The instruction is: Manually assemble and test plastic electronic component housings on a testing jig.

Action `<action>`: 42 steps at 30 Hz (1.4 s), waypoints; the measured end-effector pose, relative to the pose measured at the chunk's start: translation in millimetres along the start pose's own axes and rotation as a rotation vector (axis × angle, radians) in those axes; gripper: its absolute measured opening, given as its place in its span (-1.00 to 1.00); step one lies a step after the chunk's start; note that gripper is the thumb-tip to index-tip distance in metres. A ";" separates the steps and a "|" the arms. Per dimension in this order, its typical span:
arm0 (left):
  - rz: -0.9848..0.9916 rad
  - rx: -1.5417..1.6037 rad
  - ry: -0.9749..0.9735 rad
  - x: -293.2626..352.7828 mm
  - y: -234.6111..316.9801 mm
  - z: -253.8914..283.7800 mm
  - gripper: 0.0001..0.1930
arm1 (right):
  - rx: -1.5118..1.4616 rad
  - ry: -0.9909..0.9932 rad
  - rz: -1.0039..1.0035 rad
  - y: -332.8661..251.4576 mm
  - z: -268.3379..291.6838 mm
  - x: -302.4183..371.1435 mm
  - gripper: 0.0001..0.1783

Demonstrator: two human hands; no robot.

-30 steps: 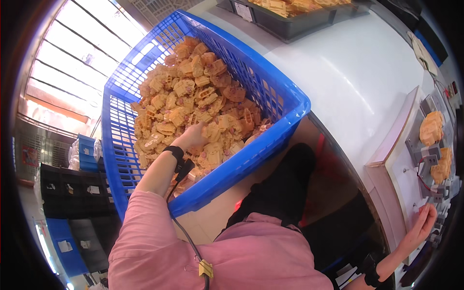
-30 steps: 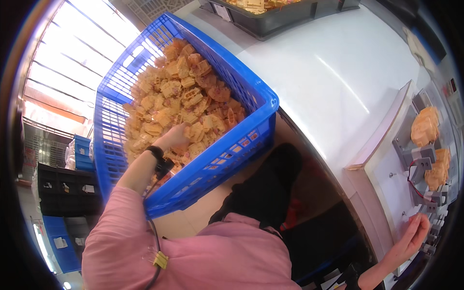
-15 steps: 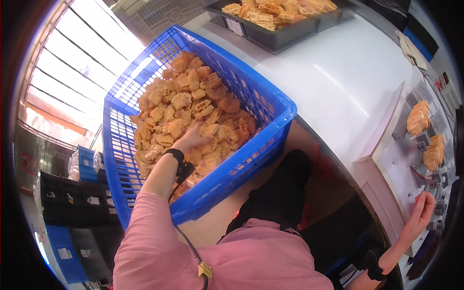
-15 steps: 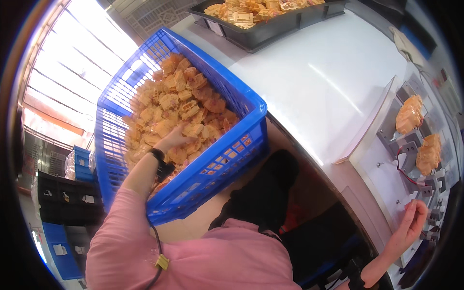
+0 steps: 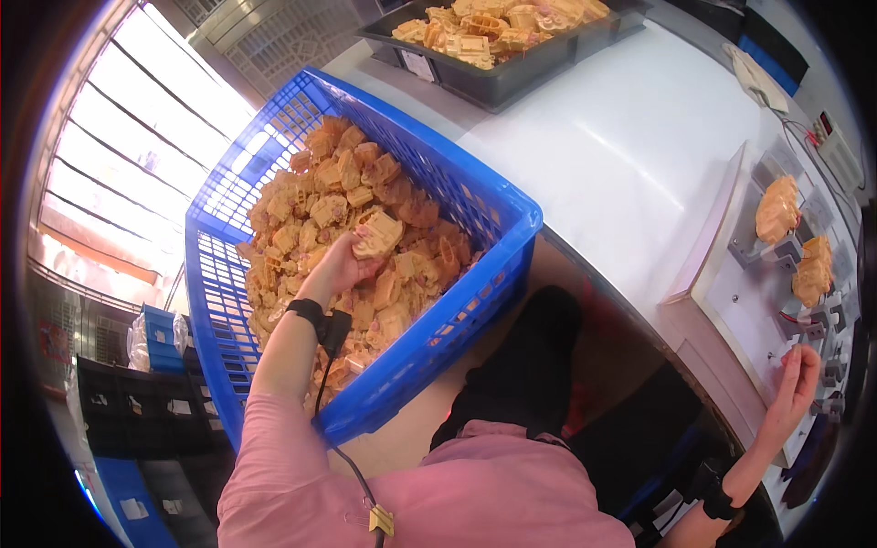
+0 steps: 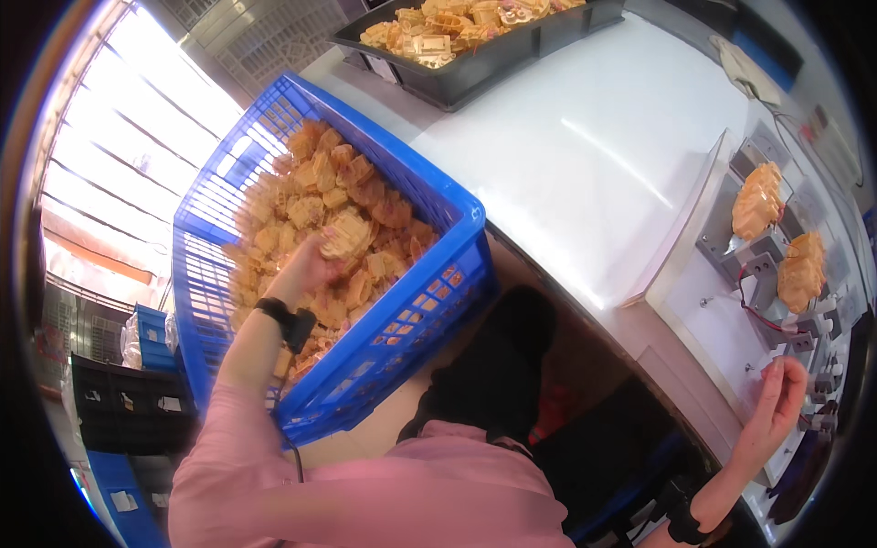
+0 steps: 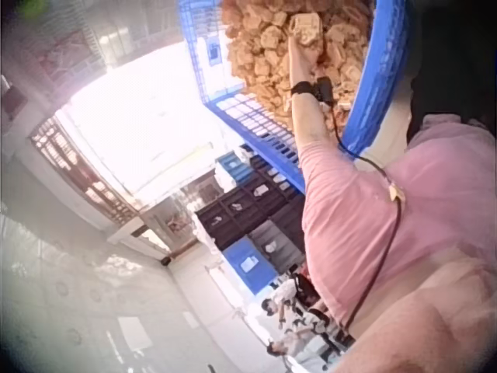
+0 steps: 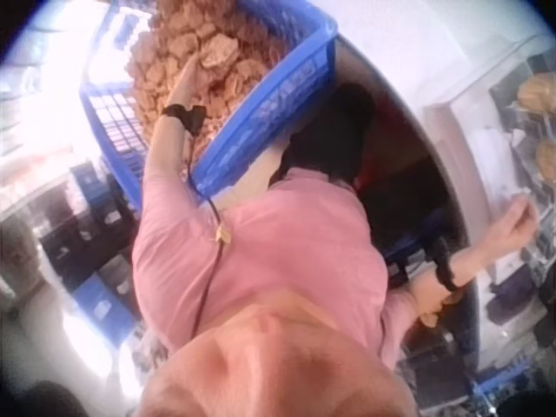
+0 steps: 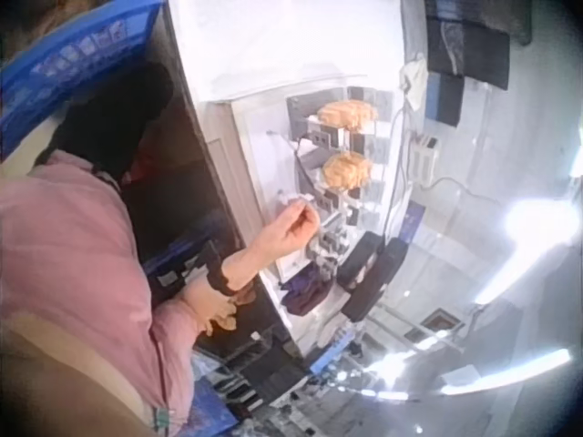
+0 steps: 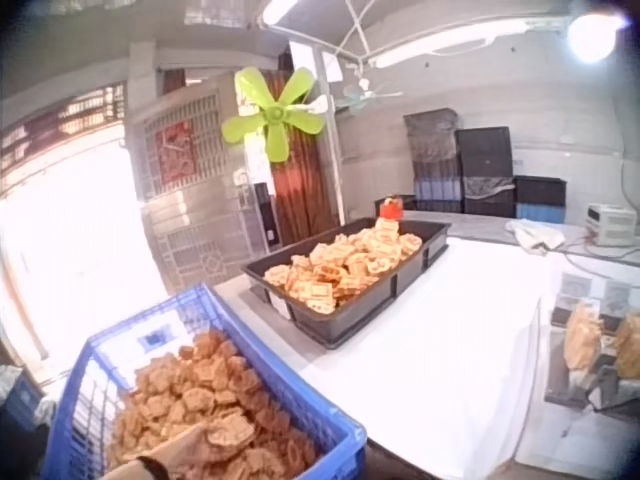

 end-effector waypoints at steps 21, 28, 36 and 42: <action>0.024 0.348 -1.210 228.5 116.8 -433.3 -0.61 | -0.416 0.123 -0.028 -23.1 -15.8 6.4 -0.89; 0.038 0.150 -1.296 258.7 96.5 -507.8 -0.63 | -0.396 0.119 0.056 -34.2 -11.9 4.9 -0.88; 0.004 0.056 -1.244 272.8 87.8 -549.7 -0.60 | -0.430 0.154 0.023 -43.4 -1.6 9.0 -0.88; 0.014 -0.019 -1.234 266.1 87.2 -570.5 -0.58 | -0.260 0.505 0.267 -46.7 58.7 16.5 -0.74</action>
Point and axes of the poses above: each hand's wrist, its own x-axis away from the middle knuckle, its own z-axis out of the back of the hand, y = z × x, the point moved 6 cm from there along -x, towards the middle knuckle, and after that the axes turned 8 degrees about -x, right-handed, at the moved point
